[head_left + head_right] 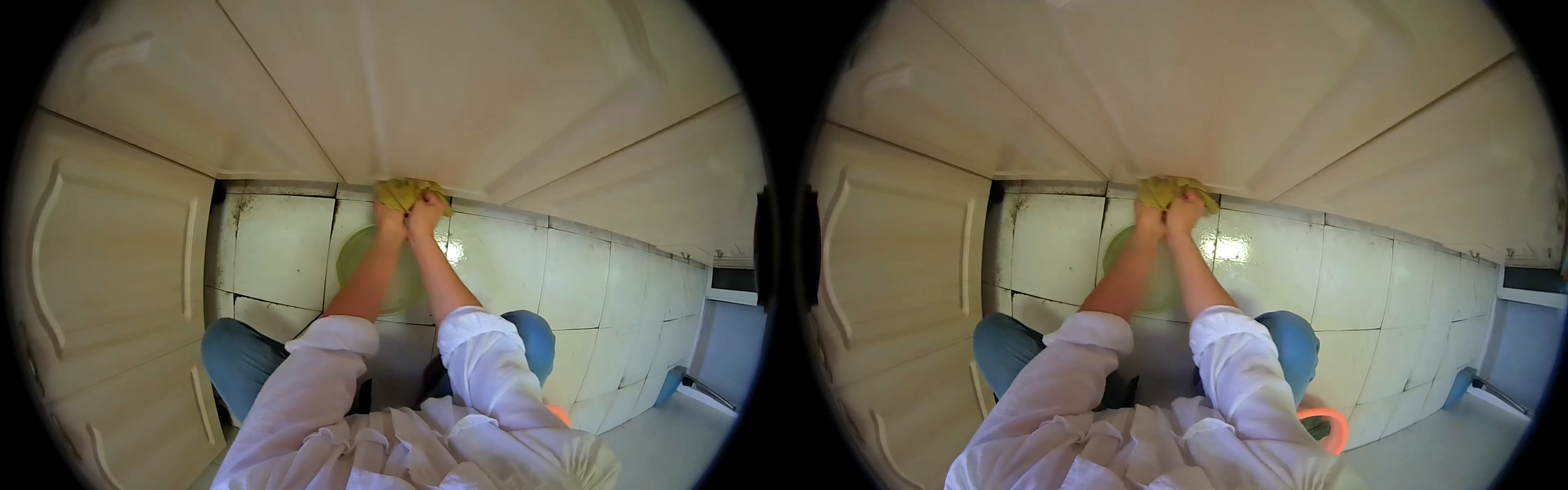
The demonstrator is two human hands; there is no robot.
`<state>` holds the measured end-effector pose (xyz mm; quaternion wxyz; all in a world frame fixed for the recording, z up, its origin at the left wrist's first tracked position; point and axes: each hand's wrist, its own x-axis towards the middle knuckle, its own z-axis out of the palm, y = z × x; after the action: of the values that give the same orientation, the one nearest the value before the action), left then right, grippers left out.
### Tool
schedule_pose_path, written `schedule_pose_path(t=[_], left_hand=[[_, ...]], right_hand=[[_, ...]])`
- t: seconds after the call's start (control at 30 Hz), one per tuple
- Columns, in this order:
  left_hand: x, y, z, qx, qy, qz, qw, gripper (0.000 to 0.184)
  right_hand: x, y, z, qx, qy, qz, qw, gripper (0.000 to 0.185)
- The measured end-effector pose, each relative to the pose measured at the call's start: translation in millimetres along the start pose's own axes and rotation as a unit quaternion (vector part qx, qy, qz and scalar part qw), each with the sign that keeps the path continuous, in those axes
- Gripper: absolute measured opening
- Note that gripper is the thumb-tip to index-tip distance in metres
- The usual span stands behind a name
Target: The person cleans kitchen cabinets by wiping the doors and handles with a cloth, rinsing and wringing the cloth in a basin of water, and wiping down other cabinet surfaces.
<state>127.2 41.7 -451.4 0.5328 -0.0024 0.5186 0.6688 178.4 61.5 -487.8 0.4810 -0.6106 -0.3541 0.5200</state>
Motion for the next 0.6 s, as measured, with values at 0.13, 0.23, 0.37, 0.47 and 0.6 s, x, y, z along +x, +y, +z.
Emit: schedule_pose_path(t=[0.13,0.23,0.37,0.47,0.6], left_hand=[[2.5,-7.4,3.8,-0.02,0.0,0.028,0.999,0.023],[10.8,-40.7,25.2,-0.06,0.024,0.02,0.998,0.02],[-5.2,-49.4,44.4,-0.022,0.003,-0.011,1.0,0.024],[-5.9,-40.7,42.2,0.028,-0.004,-0.01,1.0,0.025],[10.8,-30.7,11.0,0.02,-0.032,0.059,0.998,0.021]], right_hand=[[-3.4,-6.6,1.7,-0.024,0.026,-0.002,0.999,0.011],[12.9,-12.6,-28.3,0.082,0.061,-0.021,0.995,0.011],[11.1,-39.0,-51.2,0.15,0.045,0.051,0.986,0.009],[9.5,-39.6,-43.5,0.142,0.049,0.038,0.988,0.007],[8.5,-10.4,-15.4,0.123,0.047,-0.027,0.991,0.003]])
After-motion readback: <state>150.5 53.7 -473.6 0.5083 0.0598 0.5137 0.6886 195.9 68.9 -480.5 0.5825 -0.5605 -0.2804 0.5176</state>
